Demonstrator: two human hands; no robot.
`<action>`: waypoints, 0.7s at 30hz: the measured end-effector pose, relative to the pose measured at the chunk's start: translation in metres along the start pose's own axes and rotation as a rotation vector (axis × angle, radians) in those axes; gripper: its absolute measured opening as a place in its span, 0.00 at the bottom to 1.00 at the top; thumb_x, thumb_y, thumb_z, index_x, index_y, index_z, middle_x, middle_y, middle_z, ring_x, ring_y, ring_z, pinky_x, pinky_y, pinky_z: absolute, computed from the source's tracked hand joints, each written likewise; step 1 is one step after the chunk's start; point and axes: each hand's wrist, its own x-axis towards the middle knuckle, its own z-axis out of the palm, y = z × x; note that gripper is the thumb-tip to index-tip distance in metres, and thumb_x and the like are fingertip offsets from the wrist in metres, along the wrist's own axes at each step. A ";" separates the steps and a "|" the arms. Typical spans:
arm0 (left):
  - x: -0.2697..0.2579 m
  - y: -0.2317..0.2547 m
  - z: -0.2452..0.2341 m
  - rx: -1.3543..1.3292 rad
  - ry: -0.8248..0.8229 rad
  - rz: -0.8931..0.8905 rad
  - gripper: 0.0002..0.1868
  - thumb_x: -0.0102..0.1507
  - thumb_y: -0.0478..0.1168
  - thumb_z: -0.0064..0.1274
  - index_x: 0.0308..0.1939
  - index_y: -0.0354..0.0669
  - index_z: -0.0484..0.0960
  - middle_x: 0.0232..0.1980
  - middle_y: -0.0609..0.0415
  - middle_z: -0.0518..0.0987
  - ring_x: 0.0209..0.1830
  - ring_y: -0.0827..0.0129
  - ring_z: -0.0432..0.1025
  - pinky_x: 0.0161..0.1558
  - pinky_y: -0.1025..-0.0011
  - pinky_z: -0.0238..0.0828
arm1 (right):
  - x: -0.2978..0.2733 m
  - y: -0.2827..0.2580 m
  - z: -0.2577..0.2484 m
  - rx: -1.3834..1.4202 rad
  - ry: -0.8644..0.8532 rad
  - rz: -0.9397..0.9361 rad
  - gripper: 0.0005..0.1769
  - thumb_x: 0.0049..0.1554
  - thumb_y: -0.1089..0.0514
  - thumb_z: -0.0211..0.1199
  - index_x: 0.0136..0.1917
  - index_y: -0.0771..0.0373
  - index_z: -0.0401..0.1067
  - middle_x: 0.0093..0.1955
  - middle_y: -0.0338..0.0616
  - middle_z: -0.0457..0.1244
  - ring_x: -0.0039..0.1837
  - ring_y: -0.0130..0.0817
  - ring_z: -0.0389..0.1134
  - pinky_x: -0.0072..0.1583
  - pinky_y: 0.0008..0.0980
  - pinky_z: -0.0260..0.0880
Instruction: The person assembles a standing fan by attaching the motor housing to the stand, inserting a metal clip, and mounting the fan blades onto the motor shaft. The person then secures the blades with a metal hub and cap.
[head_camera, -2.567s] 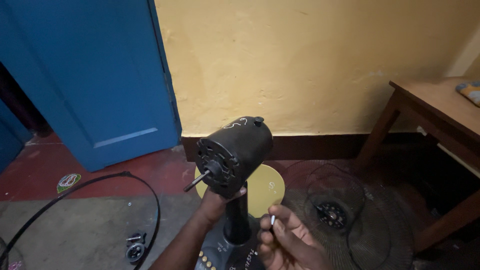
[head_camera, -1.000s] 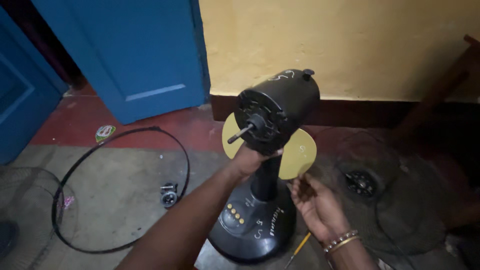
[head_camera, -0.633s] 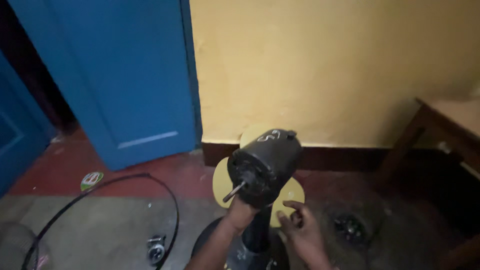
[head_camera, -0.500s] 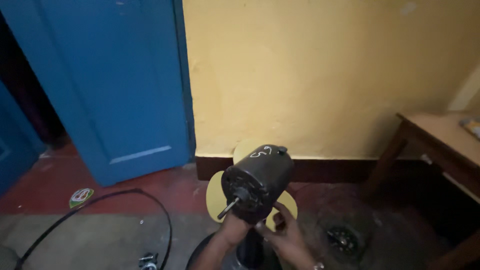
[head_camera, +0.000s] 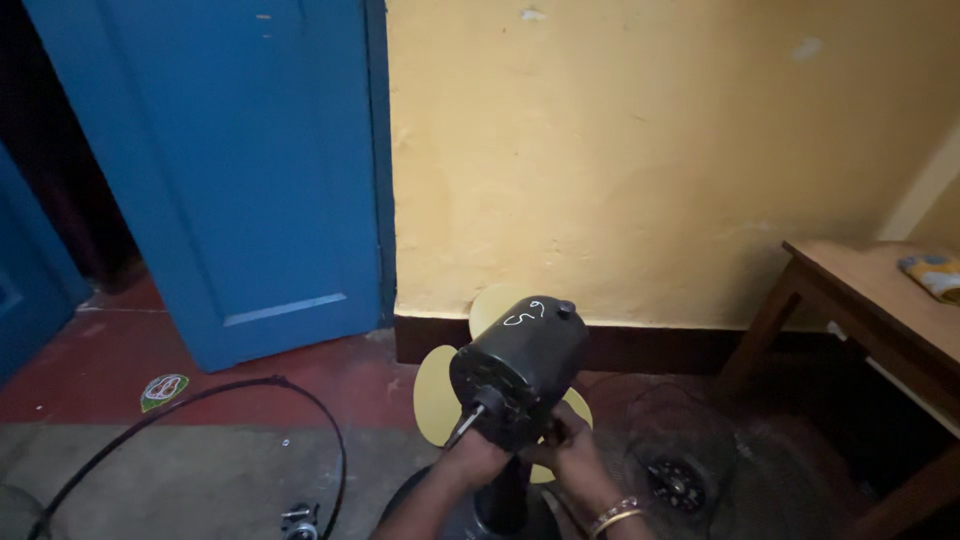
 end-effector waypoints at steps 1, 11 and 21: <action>0.000 0.007 -0.003 0.021 0.015 0.013 0.26 0.65 0.43 0.54 0.68 0.52 0.72 0.71 0.47 0.70 0.71 0.56 0.64 0.67 0.59 0.61 | -0.002 -0.004 0.001 0.032 -0.009 -0.010 0.30 0.42 0.74 0.73 0.59 0.59 0.75 0.56 0.39 0.71 0.61 0.33 0.71 0.64 0.38 0.73; 0.007 0.052 -0.023 -0.050 0.114 -0.196 0.20 0.52 0.41 0.57 0.49 0.51 0.87 0.49 0.49 0.85 0.51 0.57 0.80 0.52 0.62 0.77 | -0.017 -0.019 0.007 0.246 -0.071 -0.121 0.31 0.45 0.66 0.69 0.63 0.62 0.70 0.54 0.40 0.68 0.57 0.33 0.68 0.62 0.34 0.69; 0.003 0.085 -0.033 -0.087 0.158 -0.191 0.14 0.57 0.46 0.57 0.45 0.52 0.88 0.43 0.50 0.86 0.46 0.59 0.81 0.47 0.62 0.76 | -0.005 -0.007 0.002 0.277 -0.041 -0.064 0.24 0.46 0.61 0.72 0.57 0.62 0.72 0.43 0.35 0.63 0.43 0.28 0.61 0.47 0.30 0.63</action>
